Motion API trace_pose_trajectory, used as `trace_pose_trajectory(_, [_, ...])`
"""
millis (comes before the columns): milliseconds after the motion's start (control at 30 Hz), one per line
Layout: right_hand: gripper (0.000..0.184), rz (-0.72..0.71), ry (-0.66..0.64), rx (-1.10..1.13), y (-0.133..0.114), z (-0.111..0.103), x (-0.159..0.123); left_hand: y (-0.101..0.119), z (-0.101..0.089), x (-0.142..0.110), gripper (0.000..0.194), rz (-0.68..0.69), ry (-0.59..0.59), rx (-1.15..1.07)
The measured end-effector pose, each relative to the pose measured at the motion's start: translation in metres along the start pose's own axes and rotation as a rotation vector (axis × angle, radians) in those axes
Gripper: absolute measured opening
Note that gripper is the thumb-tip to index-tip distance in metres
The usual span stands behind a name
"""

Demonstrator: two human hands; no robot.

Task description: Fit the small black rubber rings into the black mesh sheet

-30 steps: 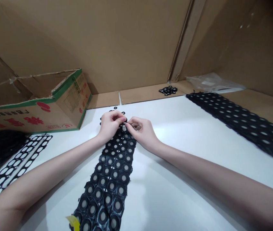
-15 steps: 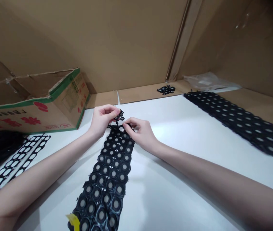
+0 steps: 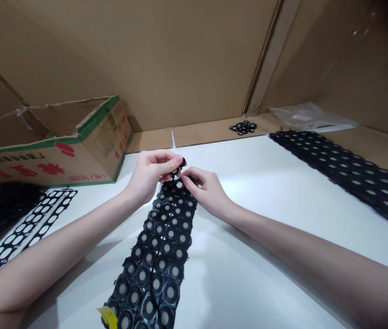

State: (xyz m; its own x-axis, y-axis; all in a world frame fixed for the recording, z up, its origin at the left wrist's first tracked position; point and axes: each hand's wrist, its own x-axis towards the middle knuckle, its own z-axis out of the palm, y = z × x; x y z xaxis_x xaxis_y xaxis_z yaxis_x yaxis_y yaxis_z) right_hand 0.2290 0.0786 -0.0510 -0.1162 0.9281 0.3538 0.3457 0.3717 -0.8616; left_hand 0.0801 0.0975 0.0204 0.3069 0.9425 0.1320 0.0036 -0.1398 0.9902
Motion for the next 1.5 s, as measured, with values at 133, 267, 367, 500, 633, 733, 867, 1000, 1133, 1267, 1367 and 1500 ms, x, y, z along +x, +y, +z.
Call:
trace_pose_trajectory(133, [0.02, -0.004, -0.015, 0.0, 0.001, 0.0, 0.0, 0.002, 0.002, -0.002, 0.017, -0.065, -0.043, -0.046])
trace_pose_trajectory(267, [0.02, -0.001, -0.029, 0.003, 0.001, 0.0, -0.001, 0.005, 0.003, -0.004, 0.018, -0.135, -0.094, -0.1])
trace_pose_trajectory(367, [0.021, -0.004, -0.038, 0.001, 0.0, 0.0, -0.001, 0.007, 0.005, -0.005, 0.017, -0.208, -0.138, -0.167])
trace_pose_trajectory(500, [0.021, -0.009, -0.032, 0.013, -0.001, 0.0, -0.001, 0.008, 0.007, -0.007, 0.016, -0.302, -0.166, -0.227])
trace_pose_trajectory(633, [0.018, -0.011, -0.015, 0.029, -0.001, 0.0, 0.0, 0.011, 0.009, -0.008, 0.014, -0.351, -0.184, -0.286])
trace_pose_trajectory(733, [0.016, -0.014, -0.011, 0.033, 0.0, 0.0, 0.0, 0.016, 0.011, -0.01, 0.011, -0.372, -0.215, -0.319])
trace_pose_trajectory(867, [0.016, -0.014, -0.013, 0.016, -0.001, -0.001, -0.001, 0.013, 0.008, -0.007, 0.011, -0.297, -0.192, -0.247])
trace_pose_trajectory(1000, [0.018, 0.018, 0.002, 0.035, 0.0, -0.001, -0.001, -0.007, -0.015, 0.018, 0.022, -0.049, -0.011, -0.086])
trace_pose_trajectory(1133, [0.02, 0.055, 0.01, 0.122, 0.003, -0.001, 0.0, -0.034, -0.053, 0.051, 0.027, 0.082, 0.188, 0.067])
trace_pose_trajectory(1267, [0.02, 0.086, 0.021, 0.176, 0.005, -0.003, 0.001, -0.053, -0.078, 0.064, 0.028, 0.126, 0.252, 0.214])
trace_pose_trajectory(1367, [0.021, 0.102, 0.011, 0.219, 0.005, -0.004, 0.001, -0.06, -0.084, 0.064, 0.033, 0.125, 0.253, 0.293])
trace_pose_trajectory(1500, [0.02, 0.102, 0.019, 0.248, 0.005, -0.004, 0.002, -0.07, -0.091, 0.067, 0.05, 0.131, 0.247, 0.421])
